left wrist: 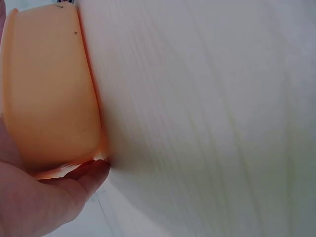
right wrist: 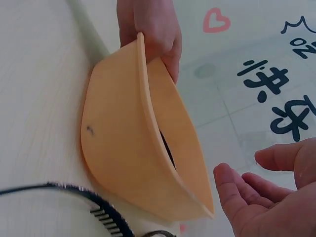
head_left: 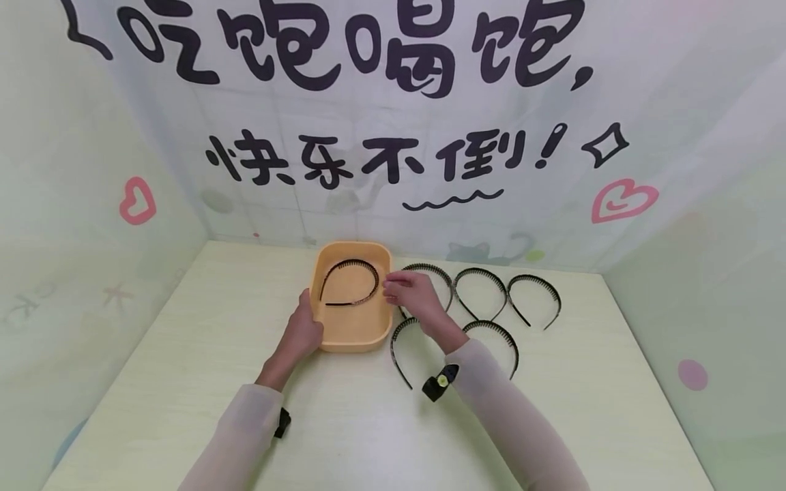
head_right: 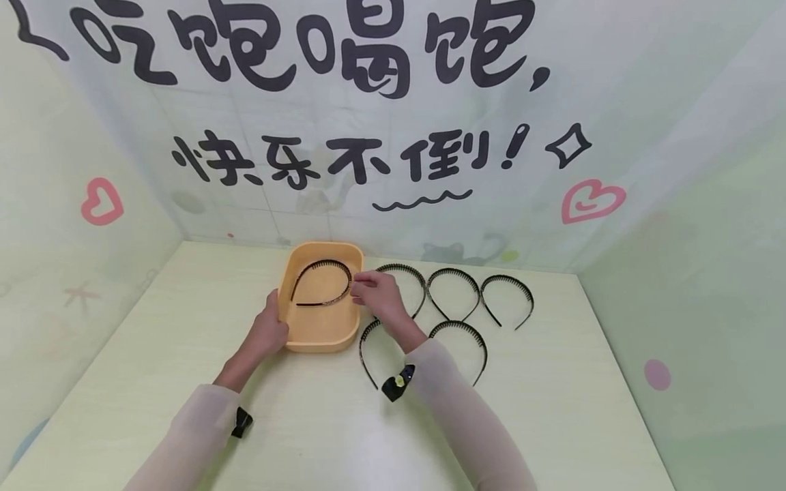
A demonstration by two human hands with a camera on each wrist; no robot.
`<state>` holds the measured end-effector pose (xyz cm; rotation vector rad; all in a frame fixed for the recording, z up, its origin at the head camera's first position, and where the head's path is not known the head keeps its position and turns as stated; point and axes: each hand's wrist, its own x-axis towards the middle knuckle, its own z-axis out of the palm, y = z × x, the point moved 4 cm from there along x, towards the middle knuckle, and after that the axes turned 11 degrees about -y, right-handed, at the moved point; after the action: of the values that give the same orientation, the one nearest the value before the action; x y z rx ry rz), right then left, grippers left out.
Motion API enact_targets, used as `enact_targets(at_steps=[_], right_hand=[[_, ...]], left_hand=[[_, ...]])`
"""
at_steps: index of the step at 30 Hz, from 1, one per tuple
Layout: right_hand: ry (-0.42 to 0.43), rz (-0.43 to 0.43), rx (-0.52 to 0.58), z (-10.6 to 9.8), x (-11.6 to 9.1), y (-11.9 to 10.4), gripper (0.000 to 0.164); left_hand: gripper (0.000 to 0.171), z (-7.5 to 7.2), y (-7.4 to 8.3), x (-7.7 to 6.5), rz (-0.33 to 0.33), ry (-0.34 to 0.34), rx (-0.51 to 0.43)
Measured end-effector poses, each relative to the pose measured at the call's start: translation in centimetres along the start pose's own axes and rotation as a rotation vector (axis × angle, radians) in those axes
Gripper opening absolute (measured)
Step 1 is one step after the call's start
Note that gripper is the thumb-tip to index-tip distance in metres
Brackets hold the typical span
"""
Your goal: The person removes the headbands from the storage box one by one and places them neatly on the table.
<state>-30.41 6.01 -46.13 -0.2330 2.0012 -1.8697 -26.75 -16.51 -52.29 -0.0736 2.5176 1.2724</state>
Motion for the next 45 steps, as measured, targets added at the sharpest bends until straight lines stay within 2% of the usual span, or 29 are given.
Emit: enact_targets(at_steps=[6,15,20,22,30,36,45], right_hand=[[-0.08,0.073,0.122,2.8,1.0,0.4,0.044],[-0.064,0.237,0.157,5.1,2.3,1.9,0.078],[-0.047,0.295,0.152,5.5,2.5,2.6,0.085],[-0.048,0.29,0.153,5.6,2.6,2.7,0.085],[-0.09,0.189,0.292,5.5,3.1,3.4,0.083],[-0.082,0.145,0.301,5.6,3.1,3.5,0.084],[-0.107,0.15,0.269,5.6,3.5,3.7,0.077]], left_hand=[[0.08,0.0,-0.1,0.0,-0.006,-0.001,0.002],[0.079,-0.1,0.0,-0.1,0.009,-0.004,0.014],[0.079,-0.1,0.1,-0.1,0.012,-0.005,0.016],[0.078,0.0,0.2,-0.1,0.011,-0.006,0.018],[0.078,-0.1,0.3,-0.3,-0.002,-0.008,0.01],[0.079,-0.1,0.1,-0.2,-0.004,-0.006,0.008],[0.079,-0.1,0.1,-0.1,0.002,-0.004,0.02]])
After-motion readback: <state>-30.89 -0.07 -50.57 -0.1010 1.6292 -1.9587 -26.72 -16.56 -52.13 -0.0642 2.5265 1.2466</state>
